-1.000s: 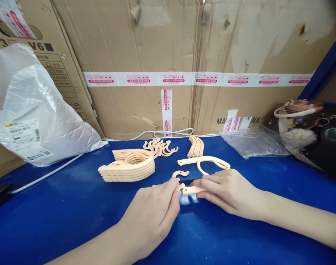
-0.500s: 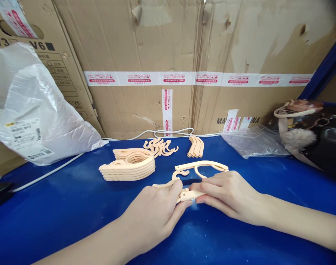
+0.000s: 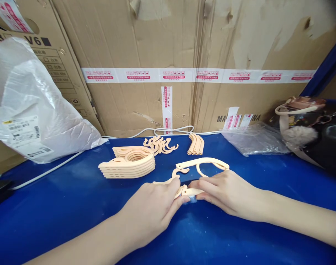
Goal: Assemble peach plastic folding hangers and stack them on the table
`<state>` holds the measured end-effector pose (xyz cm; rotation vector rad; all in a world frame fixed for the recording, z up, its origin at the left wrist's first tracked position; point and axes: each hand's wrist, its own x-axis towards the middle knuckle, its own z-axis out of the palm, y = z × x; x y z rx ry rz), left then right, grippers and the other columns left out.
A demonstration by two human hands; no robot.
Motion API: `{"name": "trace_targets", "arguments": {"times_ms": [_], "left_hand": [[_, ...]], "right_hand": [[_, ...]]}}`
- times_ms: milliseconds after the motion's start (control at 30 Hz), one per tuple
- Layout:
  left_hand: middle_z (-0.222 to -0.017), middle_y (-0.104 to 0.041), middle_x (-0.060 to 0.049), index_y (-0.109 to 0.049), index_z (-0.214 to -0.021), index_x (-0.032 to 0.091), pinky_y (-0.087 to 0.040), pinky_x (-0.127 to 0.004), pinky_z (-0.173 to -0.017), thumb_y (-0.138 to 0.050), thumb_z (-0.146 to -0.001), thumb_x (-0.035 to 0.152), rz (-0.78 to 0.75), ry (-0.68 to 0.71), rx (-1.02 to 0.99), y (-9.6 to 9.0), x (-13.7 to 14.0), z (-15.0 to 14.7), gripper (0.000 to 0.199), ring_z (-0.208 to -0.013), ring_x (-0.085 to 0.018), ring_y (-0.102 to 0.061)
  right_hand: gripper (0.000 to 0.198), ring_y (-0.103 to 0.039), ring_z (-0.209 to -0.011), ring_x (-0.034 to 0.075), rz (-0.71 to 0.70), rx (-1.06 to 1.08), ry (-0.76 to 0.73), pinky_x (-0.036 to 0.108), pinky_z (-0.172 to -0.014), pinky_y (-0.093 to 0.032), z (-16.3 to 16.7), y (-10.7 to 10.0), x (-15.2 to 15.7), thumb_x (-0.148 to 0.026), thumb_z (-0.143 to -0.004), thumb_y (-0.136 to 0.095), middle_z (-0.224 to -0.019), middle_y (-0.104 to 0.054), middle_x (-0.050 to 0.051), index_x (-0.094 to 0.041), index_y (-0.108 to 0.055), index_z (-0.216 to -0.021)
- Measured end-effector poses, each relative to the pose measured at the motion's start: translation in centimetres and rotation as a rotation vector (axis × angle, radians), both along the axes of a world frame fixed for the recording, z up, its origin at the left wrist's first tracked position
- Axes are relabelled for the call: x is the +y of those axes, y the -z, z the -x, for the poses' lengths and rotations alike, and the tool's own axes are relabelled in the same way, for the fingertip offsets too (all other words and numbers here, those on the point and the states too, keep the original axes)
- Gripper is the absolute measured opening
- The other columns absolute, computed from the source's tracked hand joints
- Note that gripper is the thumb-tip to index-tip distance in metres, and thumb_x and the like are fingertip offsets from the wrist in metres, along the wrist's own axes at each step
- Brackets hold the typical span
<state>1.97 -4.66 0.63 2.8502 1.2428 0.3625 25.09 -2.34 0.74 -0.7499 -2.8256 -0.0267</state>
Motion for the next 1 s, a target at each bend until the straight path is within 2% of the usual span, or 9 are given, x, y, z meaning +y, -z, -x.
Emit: {"name": "trace_targets", "arguments": {"times_ms": [200, 267, 367, 533, 667, 800, 900, 1000], "left_hand": [[-0.062, -0.060, -0.002, -0.049, -0.092, 0.015, -0.029, -0.027, -0.040, -0.013, -0.103, 0.029, -0.417, 0.088, 0.147, 0.3, 0.4, 0.1, 0.040, -0.049, -0.018, -0.060], [-0.061, -0.059, -0.002, -0.050, -0.090, 0.014, -0.029, -0.027, -0.040, -0.013, -0.103, 0.029, -0.504, 0.087, 0.174, 0.4, 0.4, 0.1, 0.042, -0.047, -0.018, -0.059], [-0.066, -0.062, -0.003, -0.050, -0.088, 0.017, -0.031, -0.028, -0.043, -0.018, -0.102, 0.031, -0.397, 0.090, 0.098, 0.4, 0.2, 0.1, 0.038, -0.053, -0.019, -0.061], [-0.069, -0.064, 0.002, -0.048, -0.082, 0.021, -0.032, -0.026, -0.048, -0.034, -0.100, 0.041, 0.038, -0.039, -0.084, 0.0, -0.1, 0.1, 0.030, -0.057, -0.017, -0.061], [-0.069, -0.063, 0.002, -0.049, -0.079, 0.021, -0.032, -0.026, -0.050, -0.033, -0.099, 0.046, 0.169, -0.098, -0.092, -0.6, -0.2, -0.1, 0.036, -0.058, -0.018, -0.060], [-0.076, -0.067, -0.002, -0.053, -0.087, 0.020, -0.035, -0.027, -0.052, -0.030, -0.101, 0.042, 0.132, -0.088, -0.001, -0.6, -0.2, -0.2, 0.035, -0.064, -0.020, -0.064], [-0.070, -0.067, -0.002, -0.052, -0.089, 0.018, -0.032, -0.027, -0.046, -0.031, -0.101, 0.037, -0.041, -0.060, 0.086, -0.1, -0.1, -0.2, 0.032, -0.058, -0.020, -0.064], [-0.065, -0.064, -0.002, -0.051, -0.088, 0.016, -0.032, -0.027, -0.042, -0.023, -0.103, 0.032, -0.268, 0.022, 0.103, 0.4, 0.2, 0.0, 0.035, -0.054, -0.019, -0.064]], "right_hand": [[0.029, -0.062, -0.070, 0.014, 0.136, 0.042, 0.025, 0.023, -0.062, -0.042, 0.0, -0.6, -0.3, -0.032, -0.102, -0.031, -0.094, -0.067, 0.004, -0.020, -0.054, -0.116], [0.028, -0.063, -0.074, 0.014, 0.154, 0.059, 0.032, 0.023, -0.065, -0.044, 0.0, -0.6, -0.3, -0.032, -0.101, -0.033, -0.097, -0.067, 0.004, -0.022, -0.054, -0.118], [0.029, -0.064, -0.075, 0.014, 0.129, 0.063, 0.017, 0.023, -0.066, -0.044, -0.1, -0.5, -0.2, -0.031, -0.101, -0.034, -0.098, -0.068, 0.004, -0.023, -0.052, -0.122], [0.028, -0.062, -0.065, 0.013, 0.007, 0.056, -0.017, 0.024, -0.060, -0.042, -0.2, -0.2, -0.1, -0.030, -0.101, -0.034, -0.089, -0.068, 0.001, -0.021, -0.052, -0.122], [0.028, -0.062, -0.064, 0.013, -0.051, 0.083, -0.024, 0.023, -0.060, -0.042, -0.1, -0.1, -0.1, -0.030, -0.102, -0.034, -0.089, -0.069, 0.001, -0.020, -0.053, -0.118], [0.026, -0.061, -0.061, 0.012, -0.065, 0.086, -0.021, 0.023, -0.058, -0.041, 0.0, -0.1, -0.1, -0.030, -0.101, -0.035, -0.086, -0.069, 0.000, -0.020, -0.053, -0.117], [0.025, -0.061, -0.064, 0.012, 0.011, 0.099, -0.021, 0.022, -0.059, -0.041, 0.1, -0.2, -0.1, -0.029, -0.101, -0.036, -0.089, -0.069, 0.001, -0.021, -0.053, -0.116], [0.025, -0.063, -0.071, 0.012, 0.125, 0.111, -0.008, 0.021, -0.063, -0.042, 0.1, -0.5, -0.1, -0.029, -0.101, -0.036, -0.095, -0.069, 0.002, -0.021, -0.054, -0.115]]}}
